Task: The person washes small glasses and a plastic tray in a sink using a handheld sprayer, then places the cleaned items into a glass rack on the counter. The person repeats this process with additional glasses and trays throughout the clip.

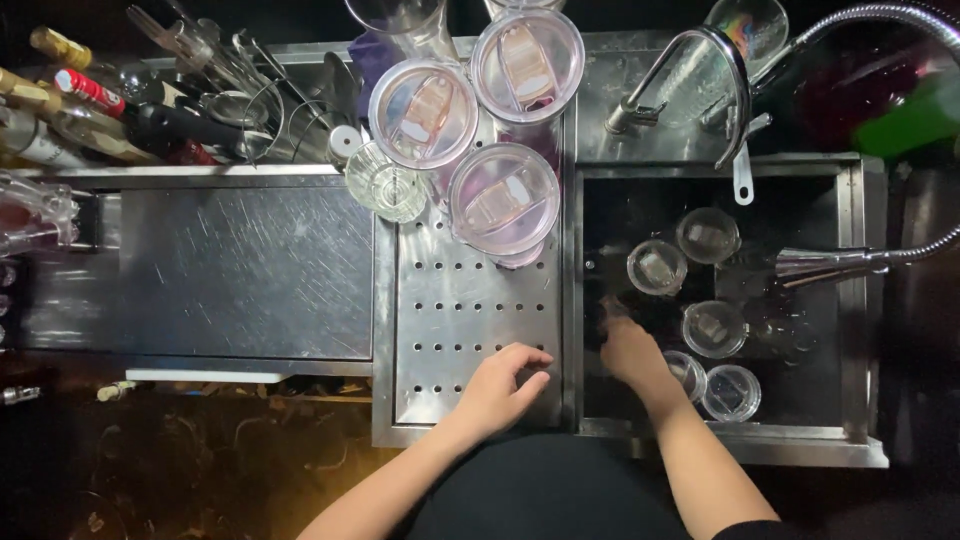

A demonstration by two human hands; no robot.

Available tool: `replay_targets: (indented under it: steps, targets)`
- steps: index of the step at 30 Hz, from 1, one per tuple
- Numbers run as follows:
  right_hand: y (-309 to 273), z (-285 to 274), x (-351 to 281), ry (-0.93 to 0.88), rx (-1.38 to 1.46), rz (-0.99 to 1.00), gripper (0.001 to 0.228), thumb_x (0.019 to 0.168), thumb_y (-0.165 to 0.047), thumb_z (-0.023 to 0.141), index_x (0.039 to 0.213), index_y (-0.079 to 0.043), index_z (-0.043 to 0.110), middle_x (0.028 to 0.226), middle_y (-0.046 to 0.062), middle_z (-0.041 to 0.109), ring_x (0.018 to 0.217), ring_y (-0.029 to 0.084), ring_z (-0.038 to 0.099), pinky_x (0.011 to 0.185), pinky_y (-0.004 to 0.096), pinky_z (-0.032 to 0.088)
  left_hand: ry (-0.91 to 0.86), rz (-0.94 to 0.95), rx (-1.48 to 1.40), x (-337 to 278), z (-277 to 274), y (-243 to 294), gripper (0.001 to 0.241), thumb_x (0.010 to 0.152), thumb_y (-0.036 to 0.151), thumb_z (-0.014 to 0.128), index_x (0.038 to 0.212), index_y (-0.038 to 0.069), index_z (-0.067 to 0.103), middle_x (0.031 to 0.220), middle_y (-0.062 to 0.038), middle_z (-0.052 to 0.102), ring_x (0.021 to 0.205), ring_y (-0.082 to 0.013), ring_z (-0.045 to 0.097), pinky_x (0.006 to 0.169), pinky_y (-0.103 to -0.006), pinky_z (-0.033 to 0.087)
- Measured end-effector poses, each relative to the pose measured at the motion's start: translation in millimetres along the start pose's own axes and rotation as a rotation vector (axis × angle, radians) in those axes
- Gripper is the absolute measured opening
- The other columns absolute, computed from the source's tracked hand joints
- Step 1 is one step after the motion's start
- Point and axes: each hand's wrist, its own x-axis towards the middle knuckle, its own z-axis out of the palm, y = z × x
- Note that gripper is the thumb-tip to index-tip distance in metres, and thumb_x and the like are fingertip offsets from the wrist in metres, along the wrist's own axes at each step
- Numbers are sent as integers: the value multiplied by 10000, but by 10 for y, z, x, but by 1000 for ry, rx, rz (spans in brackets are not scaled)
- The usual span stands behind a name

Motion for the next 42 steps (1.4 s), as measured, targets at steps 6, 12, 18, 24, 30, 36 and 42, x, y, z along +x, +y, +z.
replay_targets:
  steps: [6, 12, 18, 24, 30, 36, 42]
  targets:
    - [267, 491, 336, 290, 560, -79, 436, 822, 118, 551, 1247, 174, 474, 1022, 407, 635, 1031, 585, 639, 846, 638, 513, -5, 38, -3, -17, 9, 24, 218, 962, 143, 676, 1162, 71, 725, 1057, -168, 733, 1016, -379, 721, 874, -461, 591]
    - [677, 897, 788, 146, 1265, 931, 660, 935, -319, 669, 1507, -71, 455, 1391, 256, 540, 1262, 458, 561, 1045, 733, 359, 12, 8, -47, -38, -41, -21, 220, 957, 123, 680, 1164, 73, 734, 1056, -168, 738, 1001, -366, 729, 880, -431, 599]
    - [510, 682, 1075, 37, 1131, 1128, 310, 899, -65, 391, 1119, 0, 599, 947, 189, 592, 792, 375, 581, 678, 508, 500, 103, 11, -44, -13, 6, -110, 193, 937, 192, 604, 1066, 132, 734, 1042, 0, 760, 950, -167, 704, 859, -312, 537]
    - [911, 1324, 1358, -91, 899, 1047, 430, 854, -320, 706, 1033, 71, 706, 788, 204, 605, 691, 356, 552, 648, 575, 435, 103, 169, -16, -57, -130, -185, 163, 978, 164, 597, 1071, 96, 712, 1057, -60, 742, 985, -230, 702, 879, -350, 532]
    - [217, 400, 808, -14, 869, 944, 554, 889, -260, 558, 1341, 59, 570, 1169, 214, 629, 977, 362, 610, 810, 470, 490, 220, -35, -116, 16, -93, -317, 156, 940, 170, 624, 1001, 114, 757, 981, -21, 769, 919, -167, 717, 837, -301, 540]
    - [-653, -1457, 180, -260, 313, 372, 500, 891, -199, 473, 1338, -284, 680, 1303, -36, 748, 1199, 206, 691, 970, 353, 511, 124, 56, -76, 84, 17, -198, 147, 957, 160, 616, 1022, 104, 734, 988, -31, 749, 903, -177, 704, 814, -304, 535]
    - [207, -1283, 1271, 361, -54, 159, 666, 896, -408, 647, 1465, -79, 541, 1535, 202, 449, 1494, 377, 260, 1231, 542, 99, 4, 121, -16, 46, 30, -60, 171, 961, 185, 592, 1058, 119, 716, 1016, -25, 731, 916, -195, 683, 790, -324, 521]
